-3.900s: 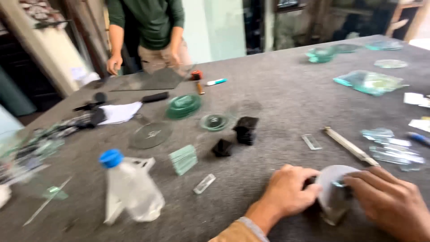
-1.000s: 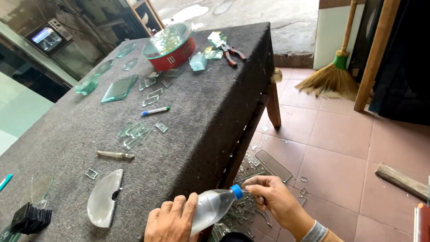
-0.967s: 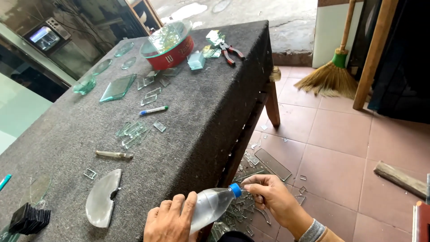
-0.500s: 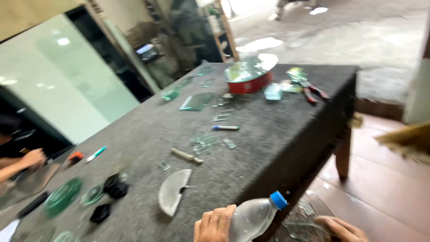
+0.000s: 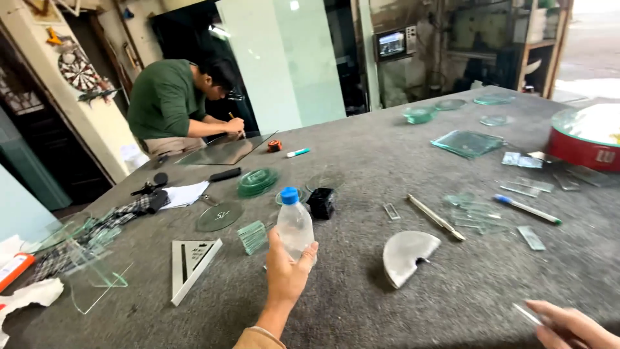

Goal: Refining the edge of a curved glass piece using a small hand tool

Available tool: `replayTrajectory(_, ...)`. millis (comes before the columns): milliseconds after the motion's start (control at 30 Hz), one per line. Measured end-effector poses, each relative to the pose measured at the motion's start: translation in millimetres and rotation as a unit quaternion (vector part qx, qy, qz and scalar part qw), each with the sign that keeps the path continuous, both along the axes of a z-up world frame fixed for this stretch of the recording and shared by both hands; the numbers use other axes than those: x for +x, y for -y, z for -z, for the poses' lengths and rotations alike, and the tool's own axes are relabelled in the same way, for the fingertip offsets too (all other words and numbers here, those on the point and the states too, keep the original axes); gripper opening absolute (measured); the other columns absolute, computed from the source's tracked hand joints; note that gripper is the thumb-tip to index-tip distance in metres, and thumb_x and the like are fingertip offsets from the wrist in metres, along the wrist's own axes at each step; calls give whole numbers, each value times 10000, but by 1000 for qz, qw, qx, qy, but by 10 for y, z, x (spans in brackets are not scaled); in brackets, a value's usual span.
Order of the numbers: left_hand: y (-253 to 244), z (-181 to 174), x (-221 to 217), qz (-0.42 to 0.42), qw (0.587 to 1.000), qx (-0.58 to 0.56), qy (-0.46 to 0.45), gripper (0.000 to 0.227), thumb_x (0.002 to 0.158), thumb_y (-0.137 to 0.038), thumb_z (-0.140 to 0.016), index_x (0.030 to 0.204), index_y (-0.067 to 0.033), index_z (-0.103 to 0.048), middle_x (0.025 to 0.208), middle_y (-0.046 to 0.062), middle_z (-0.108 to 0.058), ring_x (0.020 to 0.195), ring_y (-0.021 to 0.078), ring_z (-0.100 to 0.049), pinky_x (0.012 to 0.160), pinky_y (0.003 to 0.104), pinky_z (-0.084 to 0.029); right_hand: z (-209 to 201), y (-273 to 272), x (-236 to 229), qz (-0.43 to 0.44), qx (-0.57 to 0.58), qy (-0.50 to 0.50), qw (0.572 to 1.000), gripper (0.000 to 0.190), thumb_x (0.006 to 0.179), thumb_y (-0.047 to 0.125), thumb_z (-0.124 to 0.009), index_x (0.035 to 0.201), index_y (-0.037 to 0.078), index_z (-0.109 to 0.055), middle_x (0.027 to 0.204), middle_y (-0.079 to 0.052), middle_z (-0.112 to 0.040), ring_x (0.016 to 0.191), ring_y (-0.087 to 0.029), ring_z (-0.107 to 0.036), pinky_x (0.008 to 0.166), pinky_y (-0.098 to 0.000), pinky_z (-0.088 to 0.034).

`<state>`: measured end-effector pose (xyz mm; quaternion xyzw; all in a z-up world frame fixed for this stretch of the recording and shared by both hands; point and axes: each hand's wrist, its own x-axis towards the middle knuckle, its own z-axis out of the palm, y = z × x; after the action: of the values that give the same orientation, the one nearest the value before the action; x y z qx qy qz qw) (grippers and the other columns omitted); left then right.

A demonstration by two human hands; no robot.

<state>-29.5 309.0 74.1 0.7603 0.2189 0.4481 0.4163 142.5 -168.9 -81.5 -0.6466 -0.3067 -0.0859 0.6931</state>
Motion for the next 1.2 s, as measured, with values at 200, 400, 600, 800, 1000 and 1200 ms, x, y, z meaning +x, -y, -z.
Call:
replayTrajectory(200,-376,273,-5,12,998,60,34,702,825,-344,-923,1416,-155,-594,1264,75,-767,1115,267,-740,987,413,-563,-838,-1040,248,132,-288,60,947,422,902,213,-851,1304,322,-921,831,44,-727,542,-156,-524,617,-283,-535)
replayTrajectory(400,-59,203,-264,-62,997,42,-28,1084,866,-497,-885,1697,-69,-335,1516,176,-564,1409,331,-603,1155,549,-496,-1041,-1539,239,170,-338,81,922,364,939,317,-824,1298,319,-887,1000,97,-847,627,-177,-689,788,-320,-578)
replayTrajectory(600,797,74,-354,105,959,252,78,239,1012,-262,-667,1185,-117,-746,1077,66,-698,979,262,-705,860,359,-596,-980,-1548,241,199,-396,149,884,396,941,392,-764,1329,354,-833,1135,122,-841,1002,-184,-793,895,-375,-582)
replayTrajectory(800,593,194,779,195,929,186,-253,177,1024,-295,-674,1170,-216,-734,1092,77,-783,1009,370,-763,804,565,-589,-1237,-1651,162,90,-304,308,897,259,1001,227,-769,1244,167,-837,1038,-20,-788,939,-234,-717,821,-410,-581)
replayTrajectory(1000,380,-35,1294,287,898,-81,-325,228,1108,-383,-648,1035,-218,-788,849,-29,-819,744,144,-662,771,364,-539,-1256,-1838,254,56,-316,328,888,223,1035,199,-730,1223,154,-839,958,-14,-691,840,-231,-660,756,-388,-549)
replayTrajectory(1200,414,53,1327,307,879,-43,-361,153,1041,-332,-723,977,-254,-839,853,-101,-783,792,85,-645,767,315,-481,-1200,-1846,261,96,-375,282,878,243,1027,262,-727,1239,215,-837,911,2,-679,847,-220,-685,739,-405,-550)
